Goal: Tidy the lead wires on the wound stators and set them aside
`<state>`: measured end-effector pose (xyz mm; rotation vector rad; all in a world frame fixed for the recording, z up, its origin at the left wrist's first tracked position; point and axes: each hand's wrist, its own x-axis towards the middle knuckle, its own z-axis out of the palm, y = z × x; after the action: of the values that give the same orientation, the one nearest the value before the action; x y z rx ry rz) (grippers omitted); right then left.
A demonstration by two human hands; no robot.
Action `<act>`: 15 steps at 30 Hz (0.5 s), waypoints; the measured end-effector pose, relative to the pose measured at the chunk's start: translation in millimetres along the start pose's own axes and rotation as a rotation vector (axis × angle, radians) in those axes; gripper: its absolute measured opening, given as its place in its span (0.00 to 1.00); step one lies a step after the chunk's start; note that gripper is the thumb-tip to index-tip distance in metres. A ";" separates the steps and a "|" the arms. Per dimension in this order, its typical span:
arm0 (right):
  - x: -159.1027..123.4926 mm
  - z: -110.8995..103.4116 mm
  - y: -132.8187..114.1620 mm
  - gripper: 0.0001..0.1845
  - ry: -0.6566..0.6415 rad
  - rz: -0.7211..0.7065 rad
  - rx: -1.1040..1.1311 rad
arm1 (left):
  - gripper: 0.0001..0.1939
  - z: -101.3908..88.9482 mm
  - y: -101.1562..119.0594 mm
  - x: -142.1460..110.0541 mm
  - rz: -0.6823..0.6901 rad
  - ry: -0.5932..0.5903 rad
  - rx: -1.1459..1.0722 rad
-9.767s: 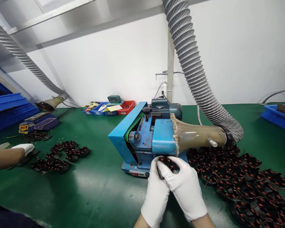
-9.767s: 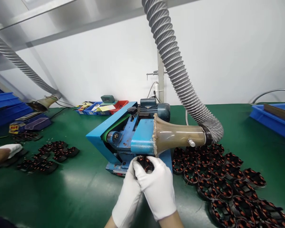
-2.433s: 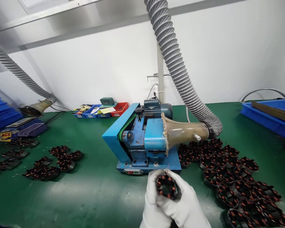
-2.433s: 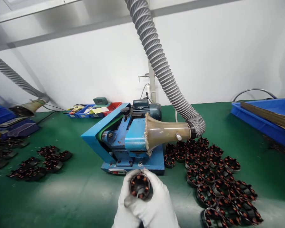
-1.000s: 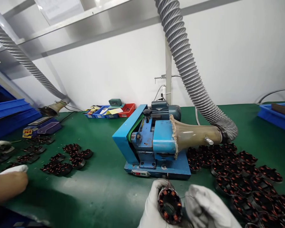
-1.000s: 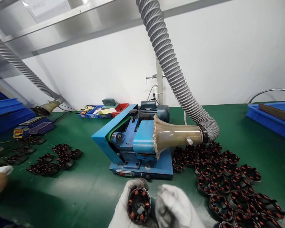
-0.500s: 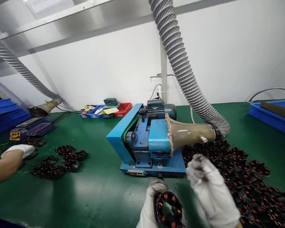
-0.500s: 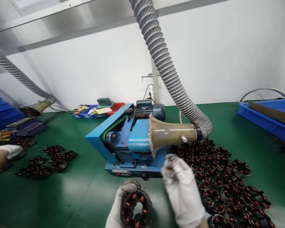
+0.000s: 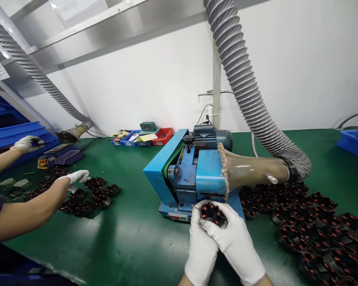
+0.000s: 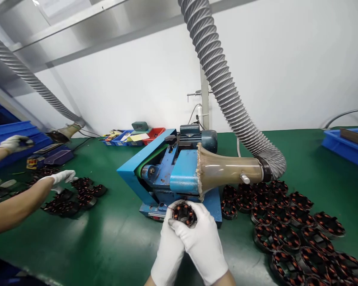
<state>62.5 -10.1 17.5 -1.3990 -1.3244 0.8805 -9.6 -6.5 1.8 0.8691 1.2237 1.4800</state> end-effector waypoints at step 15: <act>-2.4 -4.2 0.9 0.17 0.018 0.051 0.047 | 0.14 -6.7 -0.1 -4.1 -0.034 -0.106 0.091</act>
<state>66.4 -13.1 17.4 -1.4070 -1.2514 0.9248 -14.8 -12.2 0.4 0.9710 1.2287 1.3420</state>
